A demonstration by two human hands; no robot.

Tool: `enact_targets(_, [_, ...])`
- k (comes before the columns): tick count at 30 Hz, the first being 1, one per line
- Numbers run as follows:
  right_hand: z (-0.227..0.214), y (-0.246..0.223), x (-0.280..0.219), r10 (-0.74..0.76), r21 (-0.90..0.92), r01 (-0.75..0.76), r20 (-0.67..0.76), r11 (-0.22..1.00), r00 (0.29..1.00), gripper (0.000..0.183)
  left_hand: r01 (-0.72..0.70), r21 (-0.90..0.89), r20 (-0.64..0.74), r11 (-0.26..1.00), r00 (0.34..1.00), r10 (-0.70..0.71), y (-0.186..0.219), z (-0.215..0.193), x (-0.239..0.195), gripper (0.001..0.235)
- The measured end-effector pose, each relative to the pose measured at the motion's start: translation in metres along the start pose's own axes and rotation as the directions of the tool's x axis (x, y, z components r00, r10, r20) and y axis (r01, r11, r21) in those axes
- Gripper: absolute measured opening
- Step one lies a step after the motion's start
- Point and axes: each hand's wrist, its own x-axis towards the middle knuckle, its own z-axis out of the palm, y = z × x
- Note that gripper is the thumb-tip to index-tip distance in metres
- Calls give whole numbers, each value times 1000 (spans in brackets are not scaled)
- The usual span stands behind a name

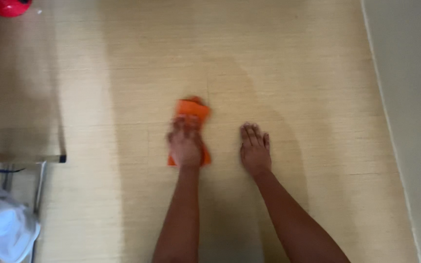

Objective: The person wipes the floor by hand using a cloth, moving it across the light-colored wooden surface near a door and a red object.

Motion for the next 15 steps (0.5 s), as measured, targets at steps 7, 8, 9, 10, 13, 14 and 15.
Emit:
enact_targets(7, [-13, -9, 5, 38, 18, -41, 122, 999, 992, 72, 612, 110, 56, 784, 783, -619, -32, 13, -13, 61])
enact_targets(8, [-10, -8, 6, 58, 7, -59, 157, 998, 986, 74, 618, 154, 90, 771, 769, -633, -19, 17, -17, 62])
enact_targets(9, [-6, -6, 1, 67, 3, -69, 162, 998, 985, 74, 612, 154, 99, 776, 772, -628, 17, -6, -18, 62])
enact_targets(10, [-1, -4, -3, 58, 1, -59, 105, 998, 993, 71, 604, -34, 25, 796, 797, -603, 53, -29, -20, 64])
enact_targets(13, [1, -5, 0, 56, 12, -56, 41, 998, 998, 67, 341, -36, 13, 939, 940, -341, 102, -49, -25, 52])
enact_targets(14, [0, -6, -1, 63, 28, -64, 47, 998, 997, 66, 69, 130, 136, 989, 987, -86, 111, -47, -32, 41])
enact_targets(15, [2, -4, -1, 59, 27, -60, 52, 998, 997, 66, 74, 130, 138, 989, 986, -92, 98, -19, -35, 41])
